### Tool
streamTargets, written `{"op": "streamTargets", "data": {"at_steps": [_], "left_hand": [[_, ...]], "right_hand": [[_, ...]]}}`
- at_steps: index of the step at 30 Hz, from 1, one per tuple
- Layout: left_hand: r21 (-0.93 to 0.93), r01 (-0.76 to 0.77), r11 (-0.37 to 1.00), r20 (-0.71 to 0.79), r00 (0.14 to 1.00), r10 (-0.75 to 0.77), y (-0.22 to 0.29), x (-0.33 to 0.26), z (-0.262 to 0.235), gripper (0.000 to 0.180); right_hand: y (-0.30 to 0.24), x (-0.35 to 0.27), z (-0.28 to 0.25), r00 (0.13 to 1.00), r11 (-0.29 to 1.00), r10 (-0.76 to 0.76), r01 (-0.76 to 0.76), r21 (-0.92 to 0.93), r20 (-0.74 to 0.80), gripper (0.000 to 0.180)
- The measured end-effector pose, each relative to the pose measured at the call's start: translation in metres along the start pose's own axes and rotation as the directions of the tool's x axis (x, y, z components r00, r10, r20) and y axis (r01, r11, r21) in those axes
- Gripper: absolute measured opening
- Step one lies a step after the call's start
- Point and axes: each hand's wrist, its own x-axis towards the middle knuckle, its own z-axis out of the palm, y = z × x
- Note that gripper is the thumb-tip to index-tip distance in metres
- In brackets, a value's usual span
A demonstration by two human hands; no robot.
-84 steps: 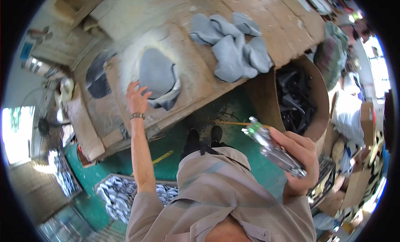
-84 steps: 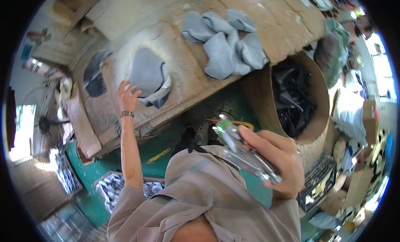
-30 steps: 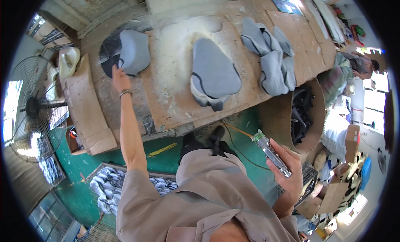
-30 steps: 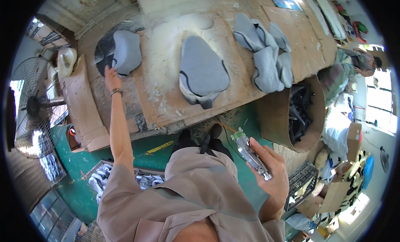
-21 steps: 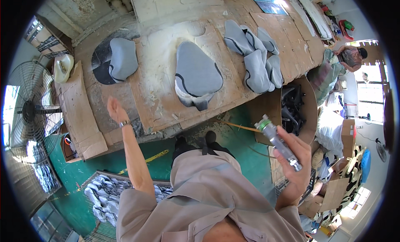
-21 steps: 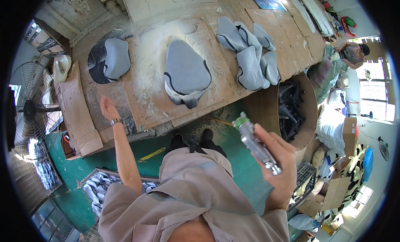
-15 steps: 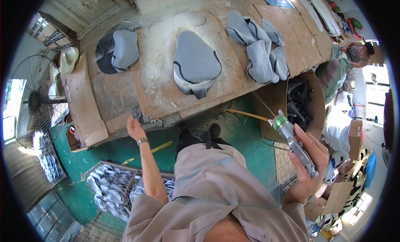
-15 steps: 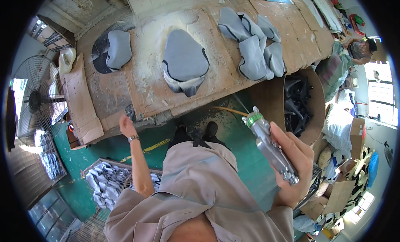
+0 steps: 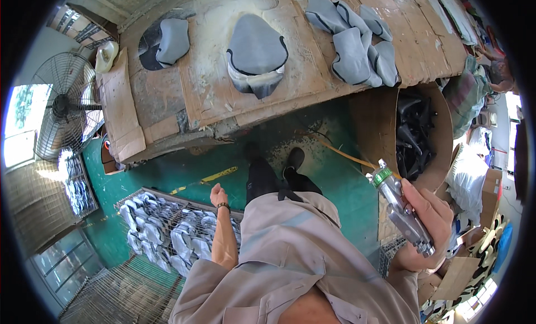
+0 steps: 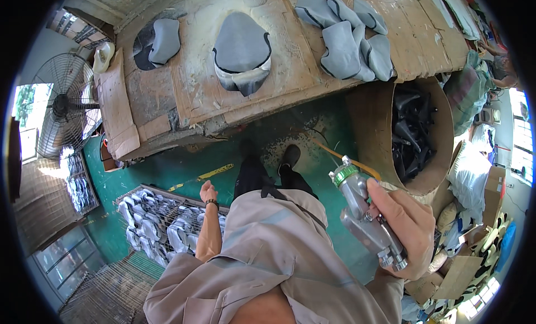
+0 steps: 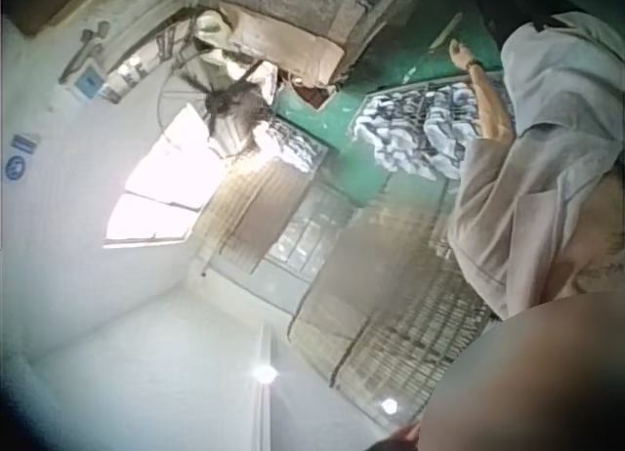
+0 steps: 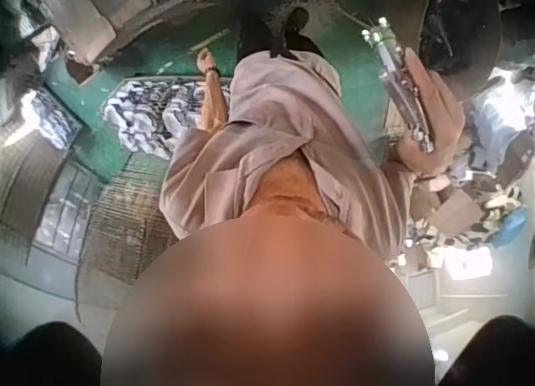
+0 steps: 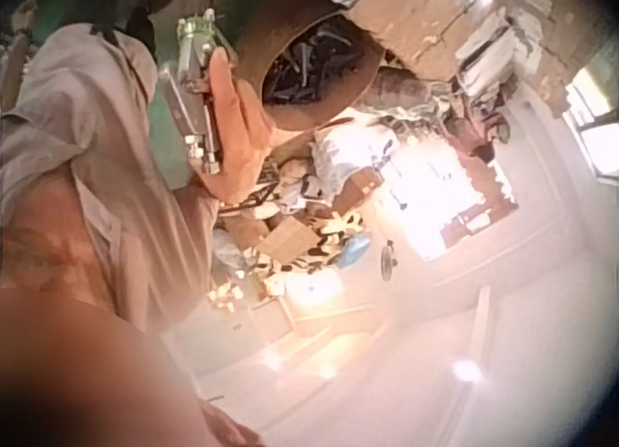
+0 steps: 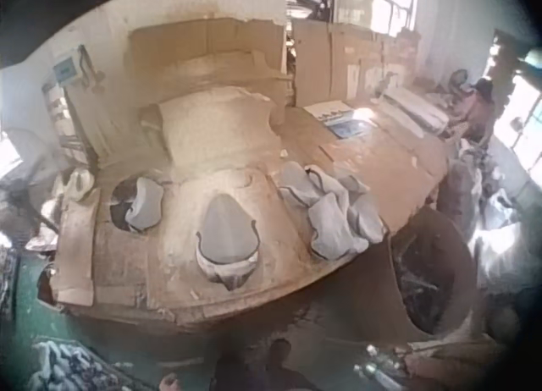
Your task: Spraying industrial components with a spray gun on a workbench.
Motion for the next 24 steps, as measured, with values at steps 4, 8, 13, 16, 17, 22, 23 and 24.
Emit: {"op": "streamTargets", "data": {"at_steps": [4,8,13,16,17,22,23,24], "left_hand": [[0.033,0.058,0.998,0.082,0.995,-0.061,-0.005,-0.006,-0.004,0.037],[0.073,0.156,0.985,0.173,0.971,-0.166,-0.007,0.008,-0.009,0.035],[0.044,0.17,0.984,0.216,0.961,-0.175,-0.017,0.04,-0.019,0.033],[0.031,0.176,0.984,0.239,0.955,-0.178,-0.036,0.058,-0.033,0.034],[0.036,0.182,0.983,0.236,0.954,-0.185,-0.044,0.064,-0.037,0.034],[0.132,0.313,0.94,0.231,0.913,-0.337,-0.076,0.084,-0.061,0.036],[0.108,0.273,0.956,0.249,0.923,-0.292,-0.081,0.086,-0.065,0.036],[0.118,0.294,0.948,0.247,0.916,-0.315,-0.086,0.088,-0.069,0.036]], "right_hand": [[-0.018,-0.001,0.008,0.998,1.0,0.014,-0.014,-0.003,-0.062,0.05],[-0.046,0.011,0.02,0.997,0.995,-0.075,0.077,0.07,-0.033,0.052],[-0.092,0.016,0.049,0.987,0.987,-0.159,0.159,0.001,-0.025,0.05],[-0.122,0.014,0.07,0.986,0.985,-0.166,0.165,-0.049,-0.021,0.05],[-0.132,0.013,0.077,0.982,0.98,-0.187,0.185,-0.069,-0.023,0.05],[-0.18,0.003,0.099,0.978,0.968,-0.211,0.209,-0.135,0.004,0.052],[-0.188,0.0,0.106,0.979,0.971,-0.199,0.191,-0.143,-0.043,0.056],[-0.197,-0.002,0.108,0.979,0.97,-0.2,0.191,-0.15,-0.042,0.056]]}}
